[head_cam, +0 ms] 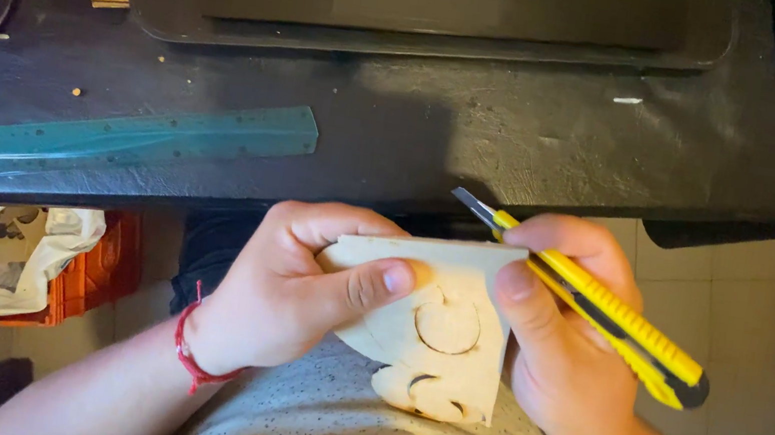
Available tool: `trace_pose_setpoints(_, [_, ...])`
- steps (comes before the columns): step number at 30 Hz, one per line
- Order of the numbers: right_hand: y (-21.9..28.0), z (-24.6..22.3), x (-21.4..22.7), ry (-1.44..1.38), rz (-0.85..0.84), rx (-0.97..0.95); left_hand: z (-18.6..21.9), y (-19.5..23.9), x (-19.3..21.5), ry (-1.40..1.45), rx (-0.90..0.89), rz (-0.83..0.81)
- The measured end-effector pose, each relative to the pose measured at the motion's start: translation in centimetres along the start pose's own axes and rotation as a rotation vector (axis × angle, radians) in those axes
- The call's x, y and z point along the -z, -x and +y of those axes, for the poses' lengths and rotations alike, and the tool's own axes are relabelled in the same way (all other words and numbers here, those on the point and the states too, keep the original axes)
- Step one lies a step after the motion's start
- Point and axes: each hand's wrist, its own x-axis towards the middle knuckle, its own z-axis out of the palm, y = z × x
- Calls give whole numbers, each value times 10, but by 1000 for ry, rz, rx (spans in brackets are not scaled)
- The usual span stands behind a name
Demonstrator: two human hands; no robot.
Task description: Cutting out a wooden shape using a utility knife on a production desk
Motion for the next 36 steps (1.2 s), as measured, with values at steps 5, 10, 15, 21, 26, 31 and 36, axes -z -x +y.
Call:
trace_pose_setpoints(5, [2,10,0,-40,18,64,6,5,2,-11,-66,-64])
trace_pose_setpoints(10, [2,19,1,-77,72,85,2,7,4,-42,-136,-131])
trace_pose_setpoints(15, [-5,21,0,-53,73,96,6,4,3,-2,-98,-113])
trace_pose_setpoints(21, [-19,35,5,-25,137,124,-4,-1,16,-264,-367,20])
trace_pose_setpoints(26, [-33,43,12,81,211,89,-34,-14,52,-1222,-1255,22])
trace_pose_setpoints(31, [-48,55,7,268,92,65,-33,-28,40,-1388,-1237,110])
trace_pose_setpoints(36, [-99,55,37,574,-165,459,-39,-45,43,-1343,-1102,62])
